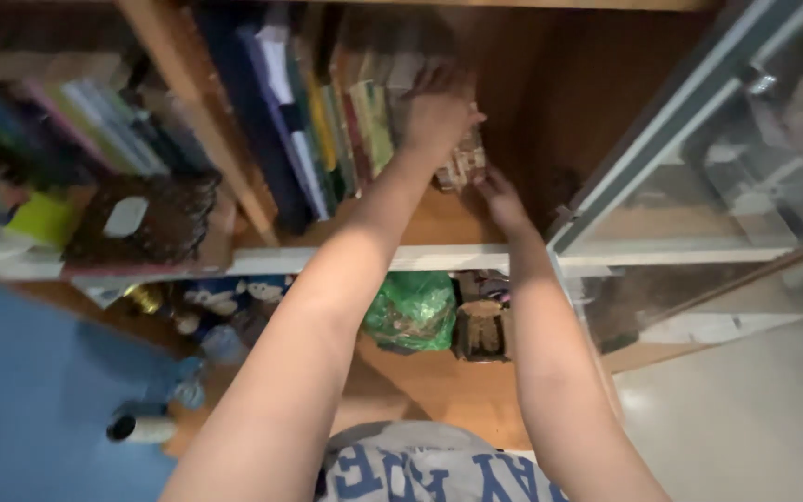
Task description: Picking up, inspecting the covers of, and organizing various notebooks on a bookshelf.
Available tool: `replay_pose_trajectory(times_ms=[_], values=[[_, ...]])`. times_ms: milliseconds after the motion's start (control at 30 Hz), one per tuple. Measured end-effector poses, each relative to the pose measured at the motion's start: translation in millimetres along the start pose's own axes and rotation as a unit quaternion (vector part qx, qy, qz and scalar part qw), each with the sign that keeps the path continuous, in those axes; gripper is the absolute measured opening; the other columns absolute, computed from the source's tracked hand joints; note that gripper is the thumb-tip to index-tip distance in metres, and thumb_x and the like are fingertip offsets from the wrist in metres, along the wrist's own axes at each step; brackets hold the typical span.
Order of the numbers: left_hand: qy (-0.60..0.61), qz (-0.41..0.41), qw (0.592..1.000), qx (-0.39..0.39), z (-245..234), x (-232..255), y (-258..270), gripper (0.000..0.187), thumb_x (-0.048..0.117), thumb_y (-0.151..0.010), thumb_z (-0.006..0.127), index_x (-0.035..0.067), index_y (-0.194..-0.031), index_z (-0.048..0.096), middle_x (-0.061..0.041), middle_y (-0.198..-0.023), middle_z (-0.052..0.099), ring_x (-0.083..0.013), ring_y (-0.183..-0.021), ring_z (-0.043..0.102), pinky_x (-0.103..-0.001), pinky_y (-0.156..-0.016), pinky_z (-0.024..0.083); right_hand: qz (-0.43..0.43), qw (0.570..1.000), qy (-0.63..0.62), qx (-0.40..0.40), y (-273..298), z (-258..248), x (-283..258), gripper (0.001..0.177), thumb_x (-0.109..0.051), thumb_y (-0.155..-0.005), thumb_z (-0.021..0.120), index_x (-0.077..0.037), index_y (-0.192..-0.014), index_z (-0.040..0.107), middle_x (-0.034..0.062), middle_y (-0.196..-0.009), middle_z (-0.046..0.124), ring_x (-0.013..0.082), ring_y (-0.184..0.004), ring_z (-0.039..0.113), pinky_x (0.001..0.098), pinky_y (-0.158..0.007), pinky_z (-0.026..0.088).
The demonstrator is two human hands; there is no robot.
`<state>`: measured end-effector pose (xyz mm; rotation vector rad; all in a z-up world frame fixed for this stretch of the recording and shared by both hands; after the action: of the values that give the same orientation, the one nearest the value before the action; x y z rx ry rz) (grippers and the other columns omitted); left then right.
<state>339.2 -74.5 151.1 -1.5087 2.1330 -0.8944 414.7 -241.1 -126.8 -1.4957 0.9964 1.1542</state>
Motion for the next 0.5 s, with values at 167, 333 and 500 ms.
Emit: replay_pose_trajectory(times_ms=[167,333,500], values=[[0.018,0.038,0.997,0.070,-62,9,27,0.082,0.054,-0.091,0.069,0.002,-0.149,0.047,-0.016,-0.153,0.050,-0.0294,-0.148,0.038,-0.051,-0.121,0.030,-0.063,0.997,0.033,0.041,1,1,-23,0.055,-0.027,-0.103,0.067,-0.001,-0.149,0.051,0.0104,-0.143,0.058,0.0216,-0.131,0.053,0.0352,-0.112,0.042],[0.102,0.024,0.981,0.162,-203,-9,126,0.062,0.045,-0.098,0.067,0.010,-0.147,0.054,-0.012,-0.155,0.055,-0.0271,-0.151,0.042,-0.048,-0.126,0.032,-0.164,0.942,-0.276,0.100,57,77,-170,0.052,-0.013,-0.103,0.061,-0.006,-0.150,0.040,0.0077,-0.148,0.049,0.0224,-0.121,0.055,0.0387,-0.102,0.047],[0.094,-0.124,0.931,0.330,-315,-77,259,0.024,0.022,-0.103,0.064,0.009,-0.122,0.070,-0.014,-0.125,0.072,-0.0335,-0.123,0.068,-0.045,-0.105,0.056,-0.400,0.906,-0.061,0.123,127,182,-275,0.023,-0.008,-0.118,0.057,-0.003,-0.141,0.053,0.0126,-0.141,0.056,0.0218,-0.132,0.056,0.0351,-0.117,0.046]])
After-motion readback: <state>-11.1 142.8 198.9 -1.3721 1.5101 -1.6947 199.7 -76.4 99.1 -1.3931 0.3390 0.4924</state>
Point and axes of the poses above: each hand's wrist, its own y-axis away from the middle knuckle, its own z-axis out of the palm, x = y × z, the point moved 10 cm from there along -y, towards the middle knuckle
